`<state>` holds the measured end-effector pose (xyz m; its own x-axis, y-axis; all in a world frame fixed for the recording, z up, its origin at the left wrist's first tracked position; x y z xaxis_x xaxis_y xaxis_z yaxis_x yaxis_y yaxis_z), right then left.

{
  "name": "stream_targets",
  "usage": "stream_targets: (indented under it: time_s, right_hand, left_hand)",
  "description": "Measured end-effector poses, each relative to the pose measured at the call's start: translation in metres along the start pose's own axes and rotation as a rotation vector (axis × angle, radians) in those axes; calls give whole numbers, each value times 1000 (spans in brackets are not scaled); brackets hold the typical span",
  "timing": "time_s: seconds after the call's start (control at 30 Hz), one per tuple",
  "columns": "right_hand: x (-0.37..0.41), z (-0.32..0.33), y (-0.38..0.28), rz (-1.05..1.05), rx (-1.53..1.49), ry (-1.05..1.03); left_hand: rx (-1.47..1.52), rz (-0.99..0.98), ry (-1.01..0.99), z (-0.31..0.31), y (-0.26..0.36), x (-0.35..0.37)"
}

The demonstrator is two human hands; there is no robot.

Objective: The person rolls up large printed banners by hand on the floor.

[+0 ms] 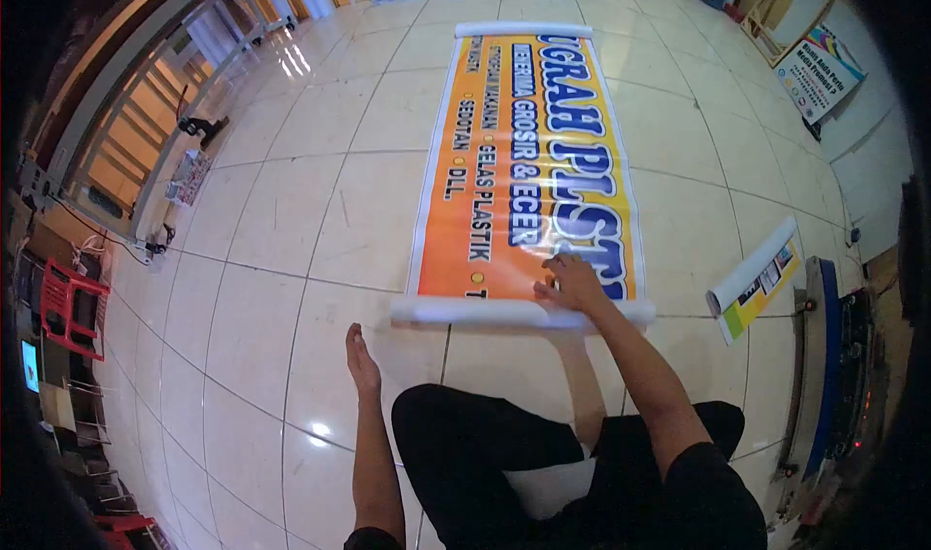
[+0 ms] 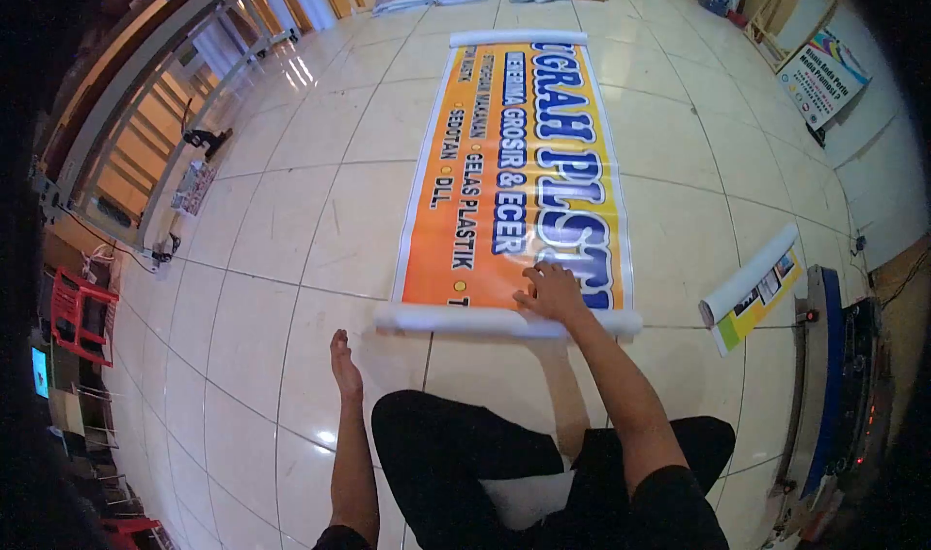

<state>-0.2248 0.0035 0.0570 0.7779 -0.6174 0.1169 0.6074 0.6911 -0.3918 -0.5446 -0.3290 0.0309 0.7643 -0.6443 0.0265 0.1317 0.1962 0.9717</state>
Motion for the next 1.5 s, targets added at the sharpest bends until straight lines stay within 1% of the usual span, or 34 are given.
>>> stream_targets:
  time_s: [0.03,0.07,0.1,0.17,0.2,0.27,0.3,0.37,0.47,0.53,0.6,0.63,0.67,0.7,0.73,0.8,0.87,0.93,0.97,1.03,1.07,1.1,1.13,1.17,1.2,1.23,1.27,1.3,1.33,1.37,1.4,1.43,1.47,1.5]
  right_hand:
    - [-21,-2,8,66,-47,-179]
    - [-36,-8,13,128,-98,-366]
    - [-38,-6,12,126,-100,-363]
    - [-34,-14,7,184,41,-339]
    - [-25,-16,-4,185,33,-348]
    - [8,-19,-36,82,121,-511]
    - [32,-27,-51,91,115,-533]
    - [70,-36,-71,201,133,-362]
    - [89,-41,-87,161,133,-341]
    - [85,-47,-87,136,145,-348]
    - [84,-59,-79,213,171,-296]
    - [91,-58,-82,160,168,-301]
    - [95,-53,-88,195,124,-210]
    - [103,-47,-86,233,89,-114]
    - [119,-39,-81,191,90,-119]
    - [146,-25,-71,-323,-191,-154]
    - [193,-72,-10,-855,-14,546]
    - [232,-79,45,-1081,-565,909]
    - [235,-76,44,-1082,-566,910]
    - [230,-73,42,-923,-1006,717]
    - [225,-72,41,-903,-1009,713]
    - [222,-76,42,-975,-913,696]
    - [218,-75,40,-1045,-816,674]
    - [221,-70,42,-1059,-768,588]
    - [222,-55,42,-1043,-770,575]
    - [223,-40,43,-1065,-670,362]
    - [220,-26,39,-1073,-565,158]
    - [211,-18,24,-1055,-563,155]
    - [198,-5,-2,-1015,-91,197]
    - [187,3,-31,-930,379,244]
    - [174,5,-55,-781,137,-24]
    - [160,1,-83,-617,-97,-280]
    - [156,-18,-128,-409,54,-241]
    - [156,-36,-157,-201,205,-197]
  left_hand:
    - [5,-17,3,-5,3,-15]
    - [98,45,-10,-8,3,-24]
    - [187,115,-27,-11,2,-31]
    - [190,120,-57,-16,-3,-39]
    - [198,121,-83,-19,-7,-41]
    - [194,112,-118,-20,-9,-36]
    - [187,103,-138,-21,-9,-29]
    - [173,82,-183,-23,-3,-16]
    - [184,77,-236,-27,6,0]
    - [234,79,-256,-25,-4,-3]
    - [172,50,-314,-19,-25,-10]
    - [64,-28,-361,-16,-37,-13]
    - [26,25,-402,-12,-47,-18]
    - [-11,10,-465,-13,-30,-15]
    - [-86,-11,-461,-14,-18,-12]
    - [-72,15,-452,-16,-13,-14]
    - [25,70,-415,-18,-15,-18]
    - [132,129,-364,-25,-23,-20]
    - [170,153,-346,-27,-22,-19]
    - [201,194,-338,-35,-6,-12]
    - [214,213,-337,-39,6,-6]
    - [239,255,-339,-40,17,-5]
    - [241,245,-318,-35,12,-10]
    - [194,209,-377,-33,5,-18]
    - [145,180,-436,-28,-8,-24]
    - [95,158,-495,-21,-14,-23]
    - [94,160,-475,-19,3,-23]
    - [-334,182,-574,-25,37,-26]
    - [-771,224,-666,-30,66,-34]
    - [-740,265,-706,-30,72,-41]
    - [-737,262,-688,-31,49,-47]
    - [-799,13,-585,-38,5,-55]
    - [-853,-233,-477,-42,-18,-63]
    - [-847,-13,-461,-56,8,-56]
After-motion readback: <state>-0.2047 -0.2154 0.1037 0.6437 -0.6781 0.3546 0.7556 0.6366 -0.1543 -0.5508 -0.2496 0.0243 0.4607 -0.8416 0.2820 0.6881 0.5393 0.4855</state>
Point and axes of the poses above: each hand's wrist, its own x-axis away from the middle knuckle, its own z-axis out of the back of the hand, y = z × x, the point moved 1 cm from there along -x, towards the middle knuckle, and after that the axes turned 10 degrees about -y, right-handed, at the moved point
